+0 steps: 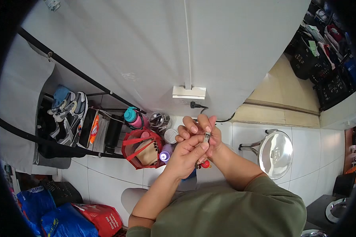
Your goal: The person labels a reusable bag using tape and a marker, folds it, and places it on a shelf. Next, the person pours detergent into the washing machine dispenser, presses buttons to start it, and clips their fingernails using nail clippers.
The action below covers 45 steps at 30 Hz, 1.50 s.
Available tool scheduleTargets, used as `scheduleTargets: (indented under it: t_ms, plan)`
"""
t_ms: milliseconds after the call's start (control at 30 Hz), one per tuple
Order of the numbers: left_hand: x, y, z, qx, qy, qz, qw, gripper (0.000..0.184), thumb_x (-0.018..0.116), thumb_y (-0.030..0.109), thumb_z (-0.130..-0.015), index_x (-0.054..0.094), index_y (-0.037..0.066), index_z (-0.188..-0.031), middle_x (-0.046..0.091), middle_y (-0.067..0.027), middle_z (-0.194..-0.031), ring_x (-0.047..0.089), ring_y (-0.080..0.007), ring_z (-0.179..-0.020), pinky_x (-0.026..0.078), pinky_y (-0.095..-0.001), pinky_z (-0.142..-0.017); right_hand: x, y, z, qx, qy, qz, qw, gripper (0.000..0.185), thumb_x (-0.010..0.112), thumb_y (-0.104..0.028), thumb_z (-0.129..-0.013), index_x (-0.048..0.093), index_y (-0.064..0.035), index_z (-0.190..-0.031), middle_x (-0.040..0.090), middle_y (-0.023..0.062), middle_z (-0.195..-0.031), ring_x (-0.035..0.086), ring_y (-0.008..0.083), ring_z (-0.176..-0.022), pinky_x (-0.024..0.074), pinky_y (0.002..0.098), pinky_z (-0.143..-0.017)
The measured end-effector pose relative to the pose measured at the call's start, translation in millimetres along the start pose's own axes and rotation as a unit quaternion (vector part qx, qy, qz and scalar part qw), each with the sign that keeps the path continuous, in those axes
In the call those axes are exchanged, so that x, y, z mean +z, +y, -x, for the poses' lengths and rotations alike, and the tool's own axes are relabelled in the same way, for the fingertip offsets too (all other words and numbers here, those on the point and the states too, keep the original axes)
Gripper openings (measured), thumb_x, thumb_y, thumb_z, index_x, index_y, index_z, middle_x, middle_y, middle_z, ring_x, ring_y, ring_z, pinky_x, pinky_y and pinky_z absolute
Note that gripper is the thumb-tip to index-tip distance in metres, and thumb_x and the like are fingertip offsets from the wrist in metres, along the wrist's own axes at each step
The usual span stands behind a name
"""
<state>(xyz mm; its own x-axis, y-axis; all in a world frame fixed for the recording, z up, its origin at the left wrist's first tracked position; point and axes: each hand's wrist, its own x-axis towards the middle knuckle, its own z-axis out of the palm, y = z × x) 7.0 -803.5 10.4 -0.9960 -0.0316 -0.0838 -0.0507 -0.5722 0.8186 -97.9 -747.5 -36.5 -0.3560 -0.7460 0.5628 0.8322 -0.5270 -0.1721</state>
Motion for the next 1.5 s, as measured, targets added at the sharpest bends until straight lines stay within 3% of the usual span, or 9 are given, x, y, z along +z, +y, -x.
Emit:
scheduleTargets:
  t_ms: [433, 1000, 1233, 1500]
  plan:
    - [6, -7, -2, 0.036, 0.015, -0.003, 0.999, 0.026, 0.049, 0.012, -0.102, 0.061, -0.004, -0.119, 0.062, -0.0079, -0.093, 0.048, -0.0086, -0.069, 0.039, -0.0218, -0.064, 3, -2, 1, -0.005, 0.020, 0.019, 1.000, 0.040, 0.040, -0.055, -0.100, 0.052, -0.0219, -0.082, 0.047, 0.0008, -0.101, 0.047, 0.0213, -0.100, 0.0379, 0.0428, -0.097]
    - [3, -14, -4, 0.050, 0.038, 0.027, 0.998, 0.025, 0.053, 0.016, -0.103, 0.061, -0.003, -0.118, 0.063, -0.0069, -0.088, 0.047, -0.0088, -0.068, 0.039, -0.0221, -0.063, 5, -2, -2, -0.021, 0.051, 0.055, 0.997, 0.039, 0.040, -0.054, -0.100, 0.051, -0.0201, -0.084, 0.047, 0.0020, -0.099, 0.049, 0.0229, -0.098, 0.0402, 0.0436, -0.095]
    - [7, -13, -5, 0.061, 0.042, 0.035, 0.997, 0.030, 0.052, 0.018, -0.103, 0.060, -0.004, -0.122, 0.063, -0.0071, -0.093, 0.048, -0.0089, -0.072, 0.039, -0.0221, -0.066, -8, -9, -1, -0.016, 0.047, 0.128, 0.991, 0.033, 0.049, -0.052, -0.098, 0.054, -0.0211, -0.090, 0.045, 0.0005, -0.105, 0.049, 0.0218, -0.104, 0.0388, 0.0433, -0.097]
    - [5, -18, -5, 0.056, 0.054, 0.053, 0.996, 0.025, 0.052, 0.017, -0.103, 0.059, 0.002, -0.121, 0.064, -0.0071, -0.093, 0.046, -0.0092, -0.069, 0.046, -0.0265, -0.064, -6, -11, -1, -0.014, 0.077, 0.175, 0.981, 0.034, 0.049, -0.053, -0.097, 0.054, -0.0207, -0.089, 0.044, -0.0001, -0.103, 0.049, 0.0219, -0.102, 0.0384, 0.0451, -0.098]
